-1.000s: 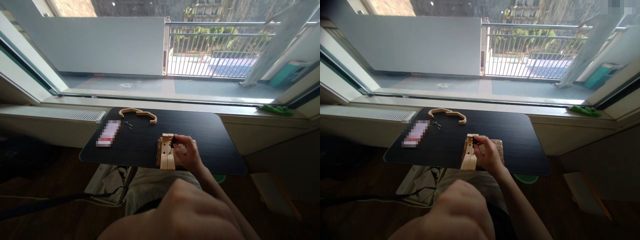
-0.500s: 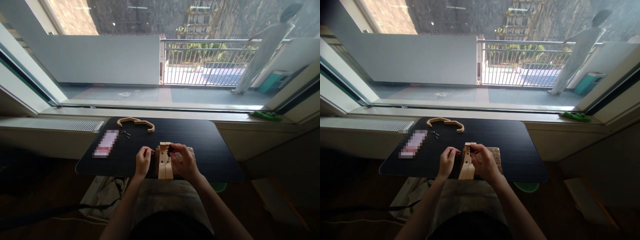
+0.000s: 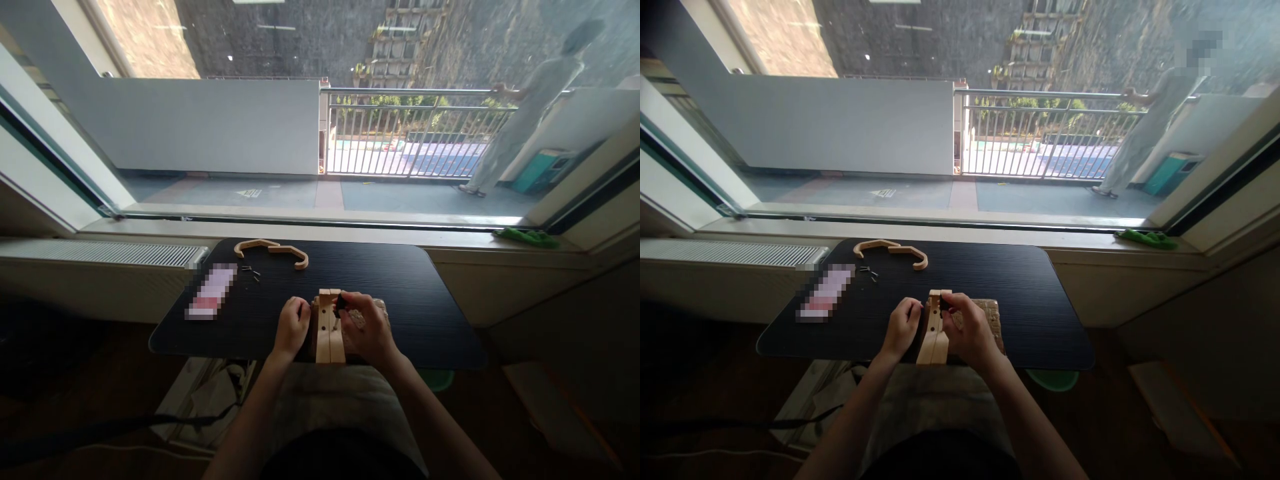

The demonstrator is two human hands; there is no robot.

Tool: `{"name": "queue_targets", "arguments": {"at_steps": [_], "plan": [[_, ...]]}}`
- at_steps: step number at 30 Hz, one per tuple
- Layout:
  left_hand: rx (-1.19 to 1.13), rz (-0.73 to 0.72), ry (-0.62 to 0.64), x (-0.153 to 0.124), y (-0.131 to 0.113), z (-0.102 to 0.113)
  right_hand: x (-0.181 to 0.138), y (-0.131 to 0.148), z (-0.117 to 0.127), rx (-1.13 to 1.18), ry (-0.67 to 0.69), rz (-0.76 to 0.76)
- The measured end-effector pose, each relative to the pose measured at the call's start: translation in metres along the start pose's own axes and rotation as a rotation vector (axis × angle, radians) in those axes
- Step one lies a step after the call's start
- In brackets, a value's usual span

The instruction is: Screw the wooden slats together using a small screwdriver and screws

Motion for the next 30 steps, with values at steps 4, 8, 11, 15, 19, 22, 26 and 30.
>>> {"name": "queue_targets", "arguments": {"at_steps": [4, 8, 11, 15, 19, 22, 26, 30], "plan": [[0.095, -0.100, 0.011, 0.000, -0.002, -0.003, 0.000, 0.001, 0.001, 0.002, -0.020, 0.010], [0.115, -0.139, 0.071, -0.002, -0.001, -0.008, -0.001, 0.000, 0.001, -0.012, -0.016, 0.011], [0.098, -0.171, 0.099, -0.002, -0.002, -0.009, -0.001, 0.000, 0.002, -0.021, -0.022, 0.014], [0.089, -0.200, 0.106, -0.003, -0.004, -0.009, 0.000, 0.001, 0.002, -0.023, -0.023, 0.012], [0.109, -0.204, 0.096, -0.003, -0.003, -0.011, 0.003, 0.005, 0.001, -0.014, -0.007, 0.035], [0.127, -0.198, 0.097, -0.003, -0.001, -0.012, 0.003, 0.007, 0.001, -0.015, 0.001, 0.042], [0.139, -0.188, 0.102, -0.003, -0.003, -0.012, 0.002, 0.006, 0.001, -0.019, 0.006, 0.041], [0.148, -0.183, 0.093, -0.003, -0.006, -0.010, 0.002, 0.006, 0.002, -0.026, 0.010, 0.041]]}}
Point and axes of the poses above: each hand's wrist, its own x-axis towards the middle knuckle, its own z-axis out of the back of the hand, y = z × x, the point moved 5 cm from there along x, towards the middle knuckle, and after that the axes turned 10 degrees about -y, right-handed, at the moved point
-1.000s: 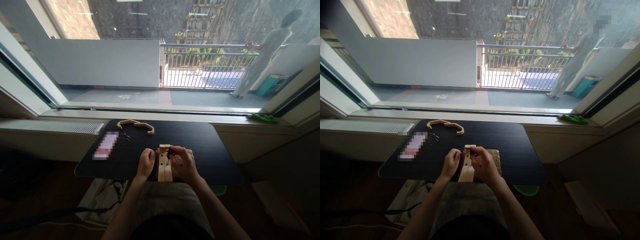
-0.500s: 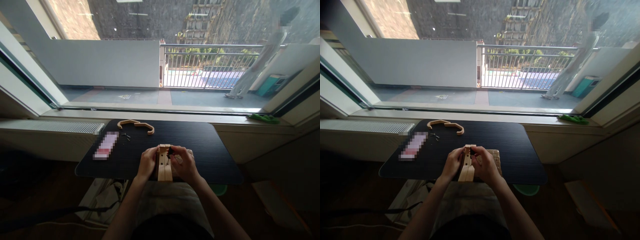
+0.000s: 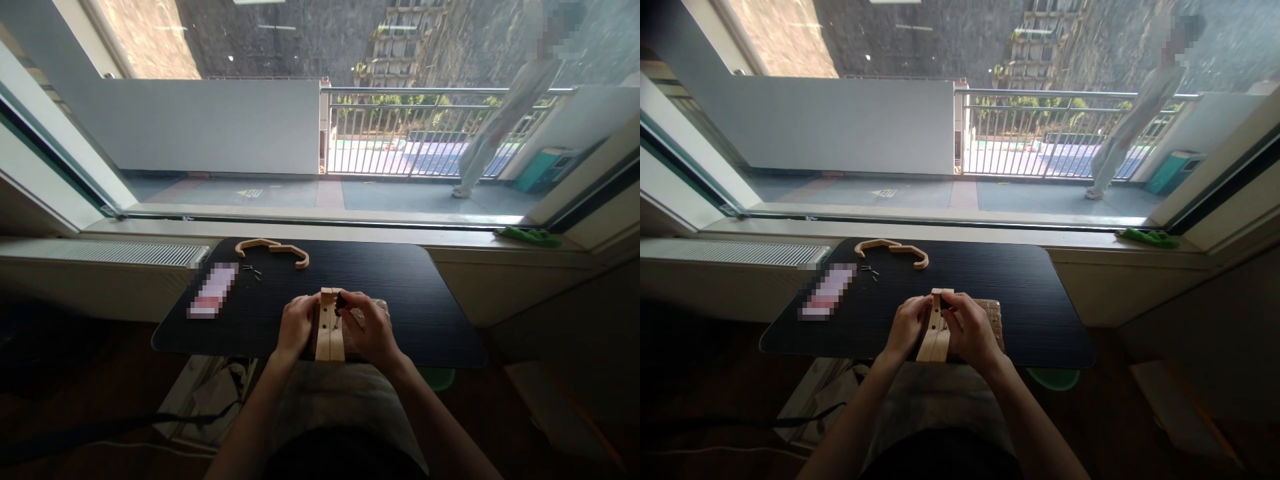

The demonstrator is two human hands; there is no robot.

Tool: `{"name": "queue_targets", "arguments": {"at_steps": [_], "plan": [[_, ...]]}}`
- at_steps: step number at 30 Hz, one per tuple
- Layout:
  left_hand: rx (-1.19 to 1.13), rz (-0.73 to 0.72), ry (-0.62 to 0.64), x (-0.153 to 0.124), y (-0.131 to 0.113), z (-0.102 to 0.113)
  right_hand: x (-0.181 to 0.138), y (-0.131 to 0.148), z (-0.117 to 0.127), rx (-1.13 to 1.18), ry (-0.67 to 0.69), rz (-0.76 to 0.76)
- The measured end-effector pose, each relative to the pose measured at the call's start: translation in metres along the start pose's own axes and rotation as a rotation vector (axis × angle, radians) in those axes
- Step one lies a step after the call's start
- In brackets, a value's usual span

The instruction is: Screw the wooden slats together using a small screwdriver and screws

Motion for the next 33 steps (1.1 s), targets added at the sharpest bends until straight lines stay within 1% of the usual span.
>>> {"name": "queue_targets", "arguments": {"at_steps": [8, 12, 16, 20, 25, 30, 33], "plan": [[0.000, 0.001, 0.012, -0.0005, -0.0012, 0.0008, -0.0017, -0.0016, -0.0003, -0.023, -0.016, 0.023], [-0.007, 0.000, 0.012, -0.0004, -0.0014, 0.0007, -0.0036, -0.0017, 0.0008, -0.023, -0.044, 0.024], [-0.017, 0.049, -0.018, -0.0010, 0.0014, 0.0023, -0.0040, -0.0008, 0.0019, -0.040, -0.067, 0.040], [-0.039, 0.100, -0.042, -0.0012, 0.0015, 0.0053, -0.0029, -0.0010, 0.0013, -0.042, -0.063, 0.055], [-0.085, 0.094, -0.042, 0.0004, -0.0034, 0.0082, -0.0014, -0.0020, 0.0013, -0.061, -0.052, 0.053], [-0.108, 0.103, -0.043, 0.0009, -0.0026, 0.0080, 0.0011, 0.0022, 0.0017, -0.070, -0.022, 0.075], [-0.096, 0.130, -0.047, 0.0005, -0.0013, 0.0078, 0.0020, 0.0067, 0.0027, -0.086, -0.037, 0.067]]}}
Point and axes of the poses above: each hand's wrist, its own x-axis towards the middle knuckle, its own z-axis out of the back of the hand, y = z × x, the point moved 5 cm from there along x, towards the middle knuckle, and after that the axes turned 10 degrees about -y, right-handed, at the moved point
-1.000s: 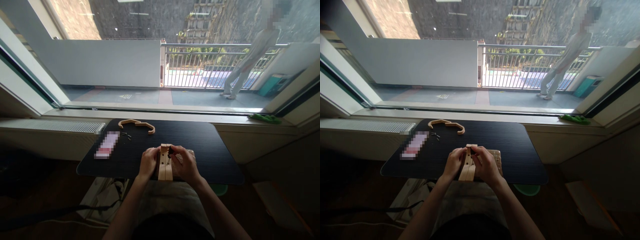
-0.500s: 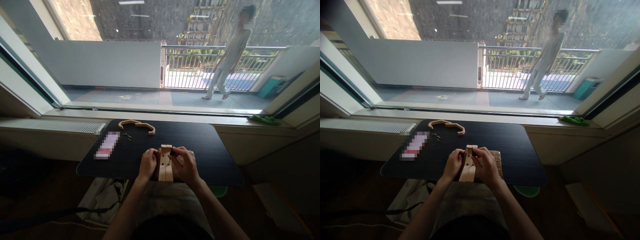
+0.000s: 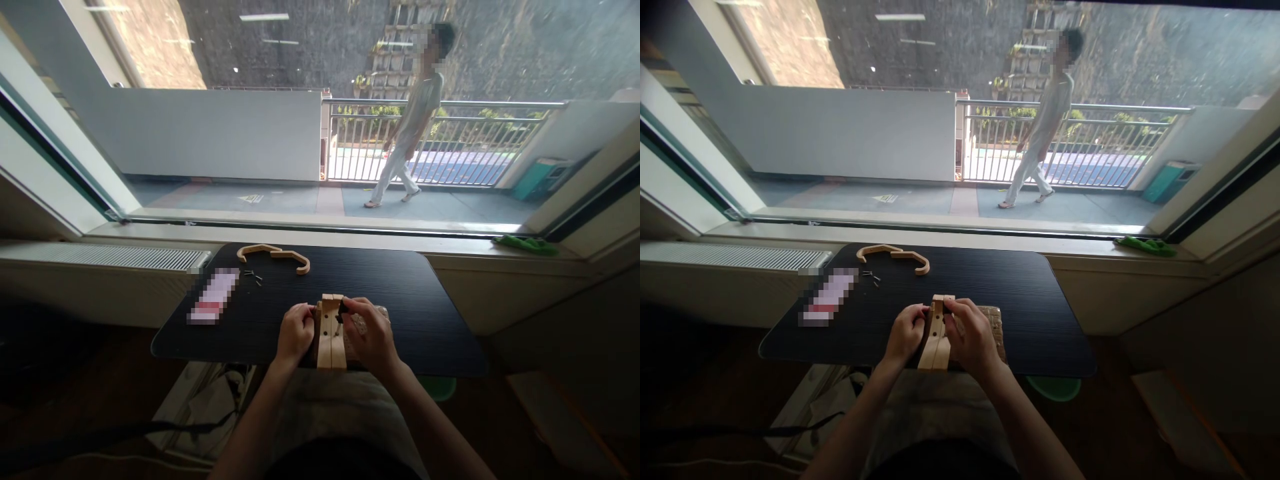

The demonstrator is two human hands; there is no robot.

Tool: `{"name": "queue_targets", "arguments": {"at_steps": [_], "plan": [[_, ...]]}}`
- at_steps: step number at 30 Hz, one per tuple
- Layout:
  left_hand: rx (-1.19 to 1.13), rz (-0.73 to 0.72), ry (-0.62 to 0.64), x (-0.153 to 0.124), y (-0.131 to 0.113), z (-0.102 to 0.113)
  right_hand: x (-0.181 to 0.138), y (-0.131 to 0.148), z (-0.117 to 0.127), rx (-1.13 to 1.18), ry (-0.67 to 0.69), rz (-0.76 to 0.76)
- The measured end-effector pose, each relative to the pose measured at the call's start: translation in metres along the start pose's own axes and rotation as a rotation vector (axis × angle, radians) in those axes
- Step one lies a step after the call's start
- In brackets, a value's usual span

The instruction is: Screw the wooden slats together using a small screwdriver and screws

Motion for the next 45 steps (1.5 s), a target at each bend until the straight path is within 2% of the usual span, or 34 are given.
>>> {"name": "queue_targets", "arguments": {"at_steps": [7, 18, 30, 39, 45], "plan": [[0.019, 0.033, 0.016, -0.001, 0.000, 0.000, 0.001, 0.006, 0.000, 0.024, 0.003, -0.017], [-0.031, 0.016, -0.055, -0.001, 0.004, 0.003, 0.009, 0.004, 0.002, 0.055, 0.115, 0.018], [-0.087, 0.050, -0.103, -0.002, 0.013, 0.004, 0.010, 0.002, 0.003, 0.061, 0.140, 0.020], [0.041, -0.054, 0.016, -0.002, 0.010, -0.007, 0.015, 0.000, 0.005, 0.033, 0.240, -0.028], [0.113, -0.095, 0.073, -0.002, 0.008, -0.013, 0.018, -0.003, 0.003, 0.003, 0.436, -0.071]]}}
Point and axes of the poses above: each hand's wrist, its own x-axis towards the middle knuckle, its own z-axis out of the back of the hand, y = z × x, the point moved 5 cm from there along x, towards the middle knuckle, and after that the axes turned 10 degrees about -y, right-handed, at the moved point
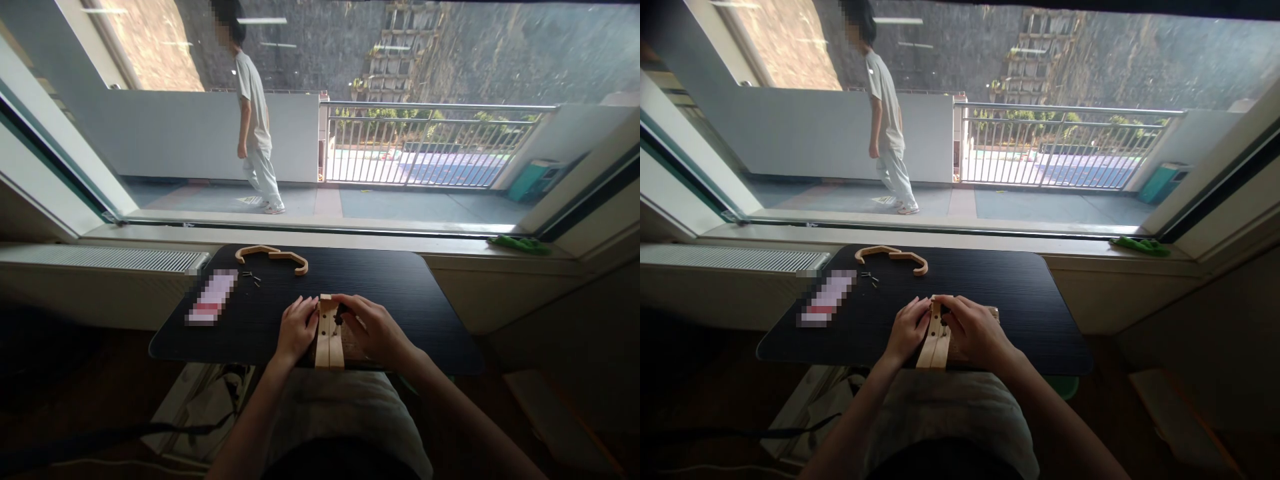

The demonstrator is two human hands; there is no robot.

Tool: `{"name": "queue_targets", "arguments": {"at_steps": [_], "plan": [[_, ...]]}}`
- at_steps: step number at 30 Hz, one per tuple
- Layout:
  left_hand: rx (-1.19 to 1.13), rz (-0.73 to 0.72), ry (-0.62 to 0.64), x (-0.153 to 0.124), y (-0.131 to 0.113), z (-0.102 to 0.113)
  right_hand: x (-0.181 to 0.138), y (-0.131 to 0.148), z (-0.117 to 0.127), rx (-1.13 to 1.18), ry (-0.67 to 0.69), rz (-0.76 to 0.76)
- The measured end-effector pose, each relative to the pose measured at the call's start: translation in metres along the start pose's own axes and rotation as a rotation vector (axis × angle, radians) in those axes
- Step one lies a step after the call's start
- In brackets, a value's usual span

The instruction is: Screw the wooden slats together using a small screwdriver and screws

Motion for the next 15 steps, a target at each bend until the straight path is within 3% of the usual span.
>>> {"name": "queue_targets", "arguments": {"at_steps": [8, 15], "plan": [[-0.021, 0.078, 0.082, 0.002, 0.001, 0.000, 0.010, 0.003, 0.007, -0.067, 0.136, -0.040], [-0.534, 0.254, 0.026, 0.004, -0.002, -0.006, 0.014, 0.002, 0.006, -0.112, 0.179, -0.078]]}}
Point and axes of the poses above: each hand's wrist, its own x-axis towards the middle knuckle, its own z-axis out of the back of the hand, y = z × x, the point moved 5 cm from there along x, towards the middle knuckle, and after that the axes turned 10 degrees about -y, right-handed, at the moved point
